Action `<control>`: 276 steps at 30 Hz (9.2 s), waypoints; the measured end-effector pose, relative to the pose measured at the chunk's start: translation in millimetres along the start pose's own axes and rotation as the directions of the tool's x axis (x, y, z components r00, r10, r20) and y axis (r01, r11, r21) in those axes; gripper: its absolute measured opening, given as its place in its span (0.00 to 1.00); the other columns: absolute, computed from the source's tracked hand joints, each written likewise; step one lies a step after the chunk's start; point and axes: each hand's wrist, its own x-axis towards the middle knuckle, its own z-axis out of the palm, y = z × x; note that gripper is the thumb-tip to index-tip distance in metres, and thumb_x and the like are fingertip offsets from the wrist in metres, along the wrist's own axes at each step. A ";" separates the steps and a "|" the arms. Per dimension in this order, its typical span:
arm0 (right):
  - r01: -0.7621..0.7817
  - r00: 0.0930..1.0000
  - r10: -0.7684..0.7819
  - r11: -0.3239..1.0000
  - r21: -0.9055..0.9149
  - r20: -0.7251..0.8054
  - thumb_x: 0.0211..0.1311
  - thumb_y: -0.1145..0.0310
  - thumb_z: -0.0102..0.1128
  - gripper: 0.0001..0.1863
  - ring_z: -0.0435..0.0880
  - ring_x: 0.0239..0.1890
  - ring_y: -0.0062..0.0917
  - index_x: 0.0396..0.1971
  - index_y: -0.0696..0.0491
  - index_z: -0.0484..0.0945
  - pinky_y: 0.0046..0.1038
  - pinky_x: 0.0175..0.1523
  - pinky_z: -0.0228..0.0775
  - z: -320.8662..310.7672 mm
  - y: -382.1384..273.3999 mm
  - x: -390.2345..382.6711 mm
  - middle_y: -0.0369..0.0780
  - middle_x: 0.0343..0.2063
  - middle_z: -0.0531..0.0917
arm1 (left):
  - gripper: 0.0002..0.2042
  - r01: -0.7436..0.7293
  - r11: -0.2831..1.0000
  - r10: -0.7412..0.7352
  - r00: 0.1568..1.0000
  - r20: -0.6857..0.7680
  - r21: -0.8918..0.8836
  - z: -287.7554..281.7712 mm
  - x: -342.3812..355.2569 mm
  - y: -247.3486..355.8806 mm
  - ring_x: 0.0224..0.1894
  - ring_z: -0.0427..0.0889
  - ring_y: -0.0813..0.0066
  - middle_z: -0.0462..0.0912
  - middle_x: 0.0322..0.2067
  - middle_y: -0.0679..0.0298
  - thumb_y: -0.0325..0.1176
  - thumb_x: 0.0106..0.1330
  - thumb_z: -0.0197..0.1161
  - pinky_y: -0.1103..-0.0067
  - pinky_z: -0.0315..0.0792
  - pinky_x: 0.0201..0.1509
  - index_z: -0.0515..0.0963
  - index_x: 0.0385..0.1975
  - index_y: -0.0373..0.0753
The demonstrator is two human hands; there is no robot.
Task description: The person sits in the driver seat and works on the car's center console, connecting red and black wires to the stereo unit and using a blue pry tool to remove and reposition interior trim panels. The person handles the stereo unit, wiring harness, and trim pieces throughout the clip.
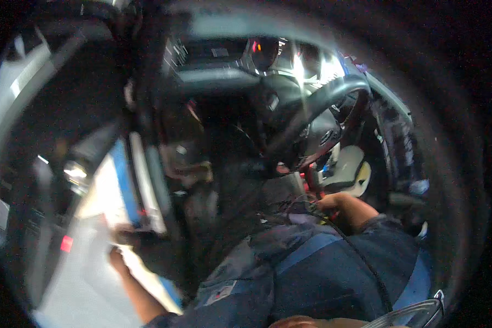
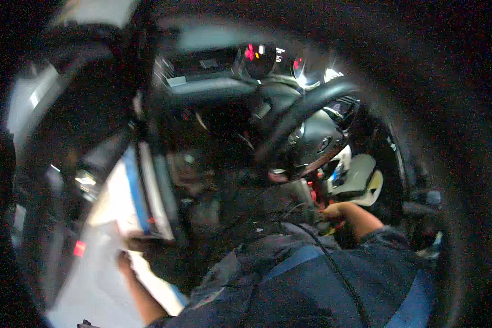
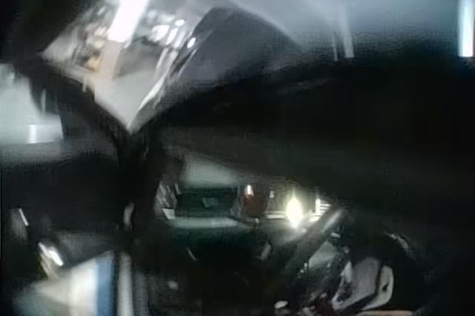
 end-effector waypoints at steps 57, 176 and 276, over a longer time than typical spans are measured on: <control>0.896 -0.205 -0.793 0.085 -0.436 -0.574 0.67 0.70 0.62 0.23 0.89 0.45 0.37 0.61 0.57 0.78 0.35 0.51 0.80 -266.0 32.4 209.3 0.49 0.44 0.89 | 0.12 -0.923 -0.070 0.495 0.298 0.816 0.379 717.0 -381.1 367.7 0.39 0.87 0.58 0.85 0.33 0.59 0.44 0.66 0.66 0.65 0.80 0.45 0.83 0.33 0.42; 0.726 -0.665 -0.580 -0.650 -0.225 -0.471 0.60 0.69 0.67 0.15 0.84 0.28 0.30 0.43 0.56 0.75 0.34 0.35 0.79 -215.6 -148.4 283.3 0.43 0.34 0.76 | 0.32 -0.243 0.940 0.340 0.604 0.721 -0.240 805.0 -327.1 331.7 0.31 0.82 0.75 0.84 0.43 0.56 0.60 0.77 0.53 0.83 0.76 0.31 0.68 0.62 0.33; 0.647 -0.685 -0.454 -0.018 -0.762 -0.570 0.66 0.61 0.63 0.06 0.86 0.30 0.35 0.34 0.47 0.80 0.37 0.33 0.80 -226.0 -91.7 292.9 0.39 0.26 0.81 | 0.20 -0.359 0.932 0.290 0.669 0.685 -0.043 813.3 -329.5 336.4 0.33 0.84 0.74 0.84 0.44 0.56 0.45 0.80 0.53 0.80 0.80 0.34 0.79 0.51 0.31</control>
